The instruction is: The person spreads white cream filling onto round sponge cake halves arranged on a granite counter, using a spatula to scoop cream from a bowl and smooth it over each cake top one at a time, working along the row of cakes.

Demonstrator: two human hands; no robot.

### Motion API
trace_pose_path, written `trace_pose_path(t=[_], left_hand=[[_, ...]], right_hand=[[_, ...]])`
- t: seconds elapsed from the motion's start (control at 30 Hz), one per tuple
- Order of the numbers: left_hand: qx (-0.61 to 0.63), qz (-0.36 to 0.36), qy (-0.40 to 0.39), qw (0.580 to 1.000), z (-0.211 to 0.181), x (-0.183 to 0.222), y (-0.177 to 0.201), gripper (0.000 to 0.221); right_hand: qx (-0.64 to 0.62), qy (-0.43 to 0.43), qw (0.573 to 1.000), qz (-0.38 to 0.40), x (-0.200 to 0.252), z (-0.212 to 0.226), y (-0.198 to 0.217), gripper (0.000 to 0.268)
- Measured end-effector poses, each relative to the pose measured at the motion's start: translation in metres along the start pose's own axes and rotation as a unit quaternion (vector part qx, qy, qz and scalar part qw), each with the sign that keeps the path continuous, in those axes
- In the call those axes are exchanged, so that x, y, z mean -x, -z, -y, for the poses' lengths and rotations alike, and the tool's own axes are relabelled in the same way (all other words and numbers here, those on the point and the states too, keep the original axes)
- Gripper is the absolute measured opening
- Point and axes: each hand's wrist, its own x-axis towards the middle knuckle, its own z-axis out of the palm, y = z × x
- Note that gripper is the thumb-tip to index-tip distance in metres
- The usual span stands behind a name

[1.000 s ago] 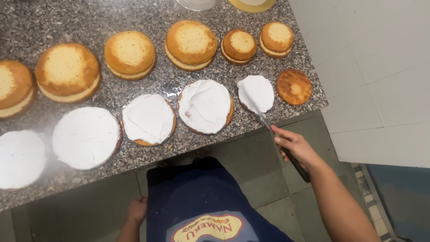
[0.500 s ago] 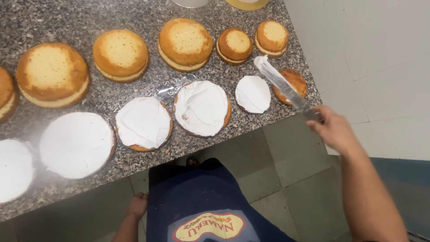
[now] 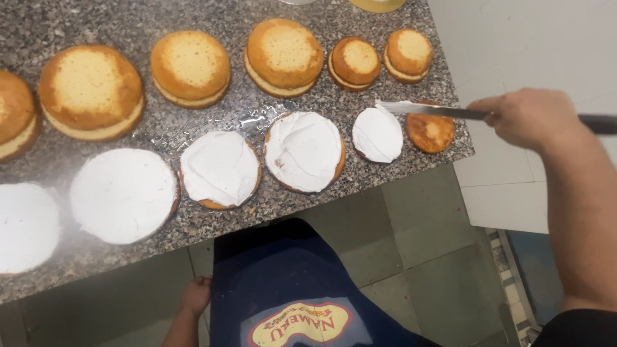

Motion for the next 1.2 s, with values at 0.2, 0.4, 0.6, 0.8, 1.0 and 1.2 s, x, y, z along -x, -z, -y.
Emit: trace_pose_path(t=[0.2, 0.4, 0.6, 0.8, 1.0, 1.2], left_hand=[[-0.014, 0.034, 0.057, 0.998, -0.007, 0.027, 0.003, 0.045], [0.038, 0.038, 0.078, 0.995, -0.018, 0.040, 0.006, 0.045], [0.018, 0.043, 0.094, 0.995, -0.026, 0.051, 0.008, 0.046], [-0.007, 0.039, 0.080, 0.996, -0.024, 0.052, 0.004, 0.046], [0.054, 0.026, 0.077, 0.995, -0.027, 0.059, 0.004, 0.041], [0.072, 0.019, 0.082, 0.994, -0.016, 0.061, -0.002, 0.042]], right_hand=[[0.098, 0.048, 0.994, -0.002, -0.006, 0.037, 0.051, 0.050], [0.250, 0.146, 0.954, -0.082, 0.018, 0.066, 0.087, 0.062], [0.337, 0.140, 0.904, -0.223, 0.042, 0.044, 0.100, 0.048], [0.448, 0.106, 0.823, -0.332, 0.040, 0.052, 0.094, 0.028], [0.430, 0.142, 0.844, -0.288, 0.042, 0.047, 0.074, 0.027], [0.448, 0.128, 0.875, -0.135, 0.065, 0.066, 0.081, 0.029]])
